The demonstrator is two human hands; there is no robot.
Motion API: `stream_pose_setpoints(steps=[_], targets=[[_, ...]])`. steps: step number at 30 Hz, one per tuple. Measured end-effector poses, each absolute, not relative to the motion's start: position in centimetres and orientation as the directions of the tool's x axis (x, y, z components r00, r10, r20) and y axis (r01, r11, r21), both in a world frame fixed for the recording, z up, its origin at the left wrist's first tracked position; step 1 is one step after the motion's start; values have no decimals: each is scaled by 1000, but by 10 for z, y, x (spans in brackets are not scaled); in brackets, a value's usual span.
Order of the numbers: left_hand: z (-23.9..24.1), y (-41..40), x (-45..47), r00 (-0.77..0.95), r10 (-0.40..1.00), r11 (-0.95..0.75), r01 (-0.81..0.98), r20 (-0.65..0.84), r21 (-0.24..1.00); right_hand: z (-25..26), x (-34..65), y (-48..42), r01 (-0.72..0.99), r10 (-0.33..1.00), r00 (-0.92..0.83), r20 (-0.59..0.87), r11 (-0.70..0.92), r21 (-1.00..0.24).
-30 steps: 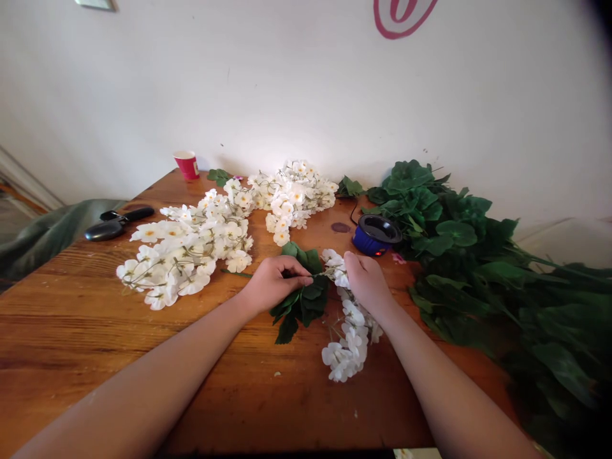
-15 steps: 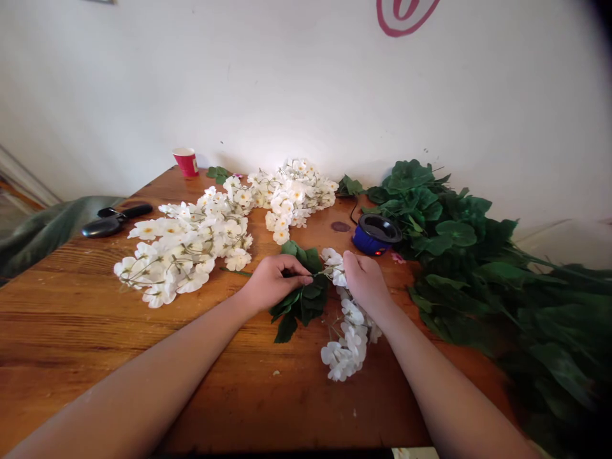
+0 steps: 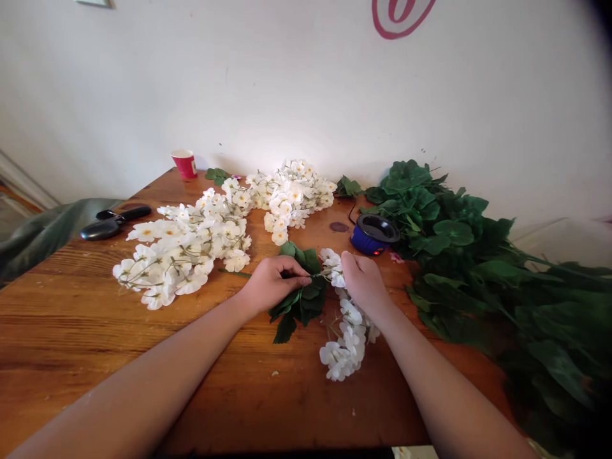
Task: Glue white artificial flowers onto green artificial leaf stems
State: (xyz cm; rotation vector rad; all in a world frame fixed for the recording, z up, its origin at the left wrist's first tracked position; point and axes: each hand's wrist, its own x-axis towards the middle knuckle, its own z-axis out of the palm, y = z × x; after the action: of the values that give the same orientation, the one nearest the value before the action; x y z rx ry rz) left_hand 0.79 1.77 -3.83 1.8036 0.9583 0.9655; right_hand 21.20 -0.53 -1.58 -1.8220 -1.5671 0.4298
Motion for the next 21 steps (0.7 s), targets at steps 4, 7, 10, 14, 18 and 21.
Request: stream_pose_setpoints(steps=[4,7,10,14,18,21], targets=[[-39,18,8,414,876,-362,222,249,905,-16,212,-5,732,959,220,176,-43,-680],[-39,17,9,408,878,-365,233,250,902,-16,213,-4,731,961,219,169,-46,-681],[-39,17,10,400,883,-361,248,244,899,-16,213,-4,729,961,219,168,-47,-683],[-39,17,10,384,893,-349,258,235,901,-16,213,-4,728,960,219,172,-43,-684],[-40,18,9,381,899,-320,233,217,918,-17,214,-4,732,960,221,171,-48,-680],[-40,18,9,385,900,-305,220,205,927,-17,214,-3,744,960,213,183,-38,-667]])
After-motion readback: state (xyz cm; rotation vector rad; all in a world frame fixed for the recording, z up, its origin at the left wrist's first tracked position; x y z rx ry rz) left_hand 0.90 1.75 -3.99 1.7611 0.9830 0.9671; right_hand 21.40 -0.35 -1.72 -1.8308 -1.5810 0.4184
